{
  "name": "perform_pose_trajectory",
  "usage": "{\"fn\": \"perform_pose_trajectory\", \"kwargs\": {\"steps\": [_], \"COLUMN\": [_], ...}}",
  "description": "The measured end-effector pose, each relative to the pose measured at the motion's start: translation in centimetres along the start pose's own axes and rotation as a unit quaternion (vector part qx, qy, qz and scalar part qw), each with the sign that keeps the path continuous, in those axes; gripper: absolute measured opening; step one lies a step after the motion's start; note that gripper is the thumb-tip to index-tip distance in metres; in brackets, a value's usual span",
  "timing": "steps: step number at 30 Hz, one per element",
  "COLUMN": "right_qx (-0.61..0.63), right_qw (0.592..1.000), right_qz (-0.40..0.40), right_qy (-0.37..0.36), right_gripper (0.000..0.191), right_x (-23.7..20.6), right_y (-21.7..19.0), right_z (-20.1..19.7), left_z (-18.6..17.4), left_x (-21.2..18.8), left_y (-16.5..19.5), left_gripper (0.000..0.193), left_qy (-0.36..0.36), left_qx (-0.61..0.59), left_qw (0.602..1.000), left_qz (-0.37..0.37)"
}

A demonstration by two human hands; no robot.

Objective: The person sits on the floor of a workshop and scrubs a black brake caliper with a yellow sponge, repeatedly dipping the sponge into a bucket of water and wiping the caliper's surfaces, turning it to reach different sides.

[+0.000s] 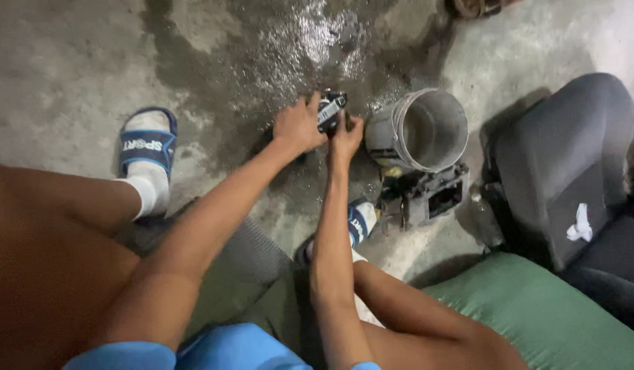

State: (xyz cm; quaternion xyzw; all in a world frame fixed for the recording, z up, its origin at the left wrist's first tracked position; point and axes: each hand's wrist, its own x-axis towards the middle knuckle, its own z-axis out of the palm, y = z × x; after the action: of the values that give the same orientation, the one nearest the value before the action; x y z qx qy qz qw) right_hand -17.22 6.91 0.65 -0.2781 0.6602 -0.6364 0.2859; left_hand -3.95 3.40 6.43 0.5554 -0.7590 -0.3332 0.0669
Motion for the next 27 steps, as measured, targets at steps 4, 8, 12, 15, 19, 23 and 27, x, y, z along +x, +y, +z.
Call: {"fn": "perform_pose_trajectory", "kwargs": {"steps": [4, 8, 12, 15, 19, 23, 27], "right_qx": [0.037, -0.161, -0.378, -0.362, -0.399, -0.295, -0.463], "right_qw": [0.978, 0.975, 0.898, 0.902, 0.884, 0.910, 0.832], "right_qz": [0.189, 0.132, -0.059, -0.032, -0.062, 0.088, -0.050], "right_qy": [-0.074, -0.076, -0.216, -0.234, -0.237, -0.280, -0.303], "right_gripper": [0.023, 0.025, 0.023, 0.029, 0.023, 0.025, 0.026], "right_x": [1.5, 5.9, 11.1, 13.8, 15.7, 14.6, 14.4], "right_y": [0.0, -2.2, -6.7, -8.9, -7.3, -3.2, -2.5], "right_z": [-1.9, -6.5, -12.1, -15.7, -19.5, -20.3, -18.0], "left_z": [0.0, 0.5, 0.6, 0.9, 0.9, 0.4, -0.7], "left_x": [0.2, -0.2, 0.5, 0.7, 0.3, -0.4, -0.5], "left_y": [0.3, 0.0, -0.7, -1.0, -1.4, -1.9, -2.3], "left_gripper": [0.101, 0.109, 0.103, 0.098, 0.098, 0.099, 0.099], "left_qy": [0.003, 0.020, 0.046, 0.017, 0.039, 0.035, 0.000], "left_qx": [0.020, -0.009, 0.011, 0.001, -0.003, 0.008, 0.025], "left_qw": [1.000, 0.999, 0.998, 1.000, 0.998, 0.999, 1.000], "left_qz": [0.011, 0.027, 0.031, 0.017, 0.038, 0.038, 0.019]}}
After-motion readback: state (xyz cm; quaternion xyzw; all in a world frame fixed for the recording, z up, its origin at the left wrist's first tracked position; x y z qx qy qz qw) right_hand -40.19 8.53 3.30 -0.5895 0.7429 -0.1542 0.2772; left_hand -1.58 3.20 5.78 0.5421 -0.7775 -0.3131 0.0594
